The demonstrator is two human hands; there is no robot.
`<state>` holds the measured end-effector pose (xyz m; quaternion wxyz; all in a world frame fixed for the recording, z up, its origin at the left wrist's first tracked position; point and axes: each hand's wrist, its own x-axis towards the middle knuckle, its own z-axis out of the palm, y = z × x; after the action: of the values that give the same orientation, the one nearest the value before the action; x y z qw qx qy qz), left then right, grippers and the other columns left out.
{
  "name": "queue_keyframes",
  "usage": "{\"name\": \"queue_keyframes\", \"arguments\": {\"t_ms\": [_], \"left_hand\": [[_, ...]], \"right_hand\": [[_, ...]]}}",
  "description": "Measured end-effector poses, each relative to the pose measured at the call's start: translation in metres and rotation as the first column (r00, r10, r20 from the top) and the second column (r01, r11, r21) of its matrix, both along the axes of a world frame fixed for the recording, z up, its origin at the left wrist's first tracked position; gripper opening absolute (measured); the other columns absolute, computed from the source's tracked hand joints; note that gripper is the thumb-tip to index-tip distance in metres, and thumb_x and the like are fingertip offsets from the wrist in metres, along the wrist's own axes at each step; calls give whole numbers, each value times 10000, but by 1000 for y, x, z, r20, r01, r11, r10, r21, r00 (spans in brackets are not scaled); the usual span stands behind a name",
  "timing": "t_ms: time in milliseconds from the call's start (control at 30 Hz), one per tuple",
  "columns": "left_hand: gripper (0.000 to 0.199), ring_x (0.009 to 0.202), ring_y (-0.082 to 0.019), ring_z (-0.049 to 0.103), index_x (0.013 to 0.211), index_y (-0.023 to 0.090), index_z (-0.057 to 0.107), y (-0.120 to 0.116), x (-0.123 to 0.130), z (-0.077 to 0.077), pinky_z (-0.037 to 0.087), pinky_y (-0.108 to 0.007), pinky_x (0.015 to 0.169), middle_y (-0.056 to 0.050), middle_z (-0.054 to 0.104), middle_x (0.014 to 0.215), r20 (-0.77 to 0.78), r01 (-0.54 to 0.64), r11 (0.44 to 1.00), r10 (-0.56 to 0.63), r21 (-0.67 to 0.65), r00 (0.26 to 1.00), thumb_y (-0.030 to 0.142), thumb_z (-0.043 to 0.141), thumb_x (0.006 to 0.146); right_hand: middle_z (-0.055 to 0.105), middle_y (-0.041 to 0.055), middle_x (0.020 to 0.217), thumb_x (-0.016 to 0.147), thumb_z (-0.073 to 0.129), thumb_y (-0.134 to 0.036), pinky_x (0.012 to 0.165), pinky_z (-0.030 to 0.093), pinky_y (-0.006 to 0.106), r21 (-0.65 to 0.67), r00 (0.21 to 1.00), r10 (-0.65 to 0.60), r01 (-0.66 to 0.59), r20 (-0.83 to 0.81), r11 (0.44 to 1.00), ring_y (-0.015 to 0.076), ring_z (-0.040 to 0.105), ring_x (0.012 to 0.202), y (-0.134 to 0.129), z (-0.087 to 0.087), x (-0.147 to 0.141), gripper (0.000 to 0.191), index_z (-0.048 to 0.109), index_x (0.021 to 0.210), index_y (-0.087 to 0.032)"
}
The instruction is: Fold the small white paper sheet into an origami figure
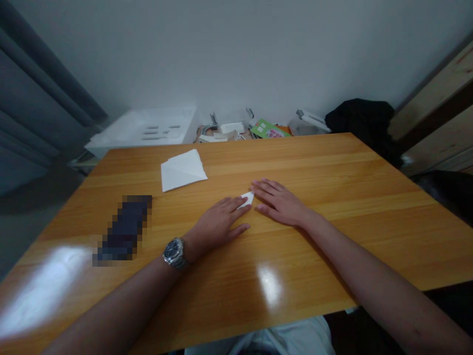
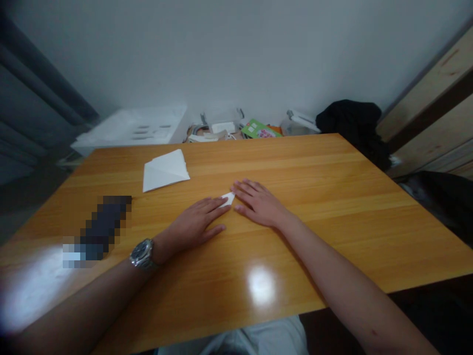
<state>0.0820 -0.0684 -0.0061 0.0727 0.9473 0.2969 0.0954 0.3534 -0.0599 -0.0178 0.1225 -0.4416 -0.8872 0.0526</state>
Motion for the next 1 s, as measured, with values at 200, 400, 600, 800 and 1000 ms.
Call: {"name": "queue_keyframes", "arguments": {"t_ms": [200, 400, 600, 800, 1000], "left_hand": [[541, 1483, -269, 369, 1497, 216, 471, 1, -2, -2, 303, -490, 1231, -137, 389, 1601, 11, -1, 1000, 1, 12, 1000, 487, 441, 1030], [579, 1475, -272, 386, 1502, 210, 465, 1, -2, -3, 327, -472, 1220, -149, 403, 1591, -8, -17, 1000, 17, 4, 1000, 530, 439, 1020], [612, 1489, -281, 360, 1518, 172, 438, 0, -2, -4, 313, -468, 1230, -167, 371, 1605, -32, -27, 1000, 27, 11, 999, 528, 437, 1019], [593, 1494, -275, 350, 1513, 183, 443, -1, -2, -3, 295, -466, 1240, -155, 365, 1611, -24, -26, 1000, 27, 10, 999, 514, 447, 1020], [573, 1489, -277, 359, 1493, 186, 474, 0, -2, -4, 284, -462, 1245, -158, 379, 1602, -15, -25, 1000, 25, 16, 1000, 504, 455, 1017]], "right_hand": [[299, 54, 1650, 1018, 364, -614, 1234, 227, 555, -62, 997, 68, -66, 39, 996, 287, 250, 1536, -2, -3, -3, 650, 313, 1588, -306], [265, 32, 1661, 1021, 321, -631, 1246, 196, 548, -79, 997, 59, -56, 41, 995, 288, 196, 1550, -3, -1, -4, 664, 303, 1592, -294], [304, 9, 1648, 1039, 281, -604, 1253, 195, 541, -82, 998, 45, -42, 38, 996, 269, 215, 1547, -4, -3, -6, 625, 305, 1590, -309], [313, 46, 1644, 1046, 263, -585, 1253, 237, 493, -44, 995, -88, 90, 36, 995, 259, 224, 1545, 0, -6, -3, 642, 320, 1592, -250], [316, 47, 1644, 1048, 287, -564, 1241, 256, 502, -28, 990, -136, 137, 43, 990, 265, 255, 1536, 2, -6, 1, 613, 351, 1580, -265]]}}
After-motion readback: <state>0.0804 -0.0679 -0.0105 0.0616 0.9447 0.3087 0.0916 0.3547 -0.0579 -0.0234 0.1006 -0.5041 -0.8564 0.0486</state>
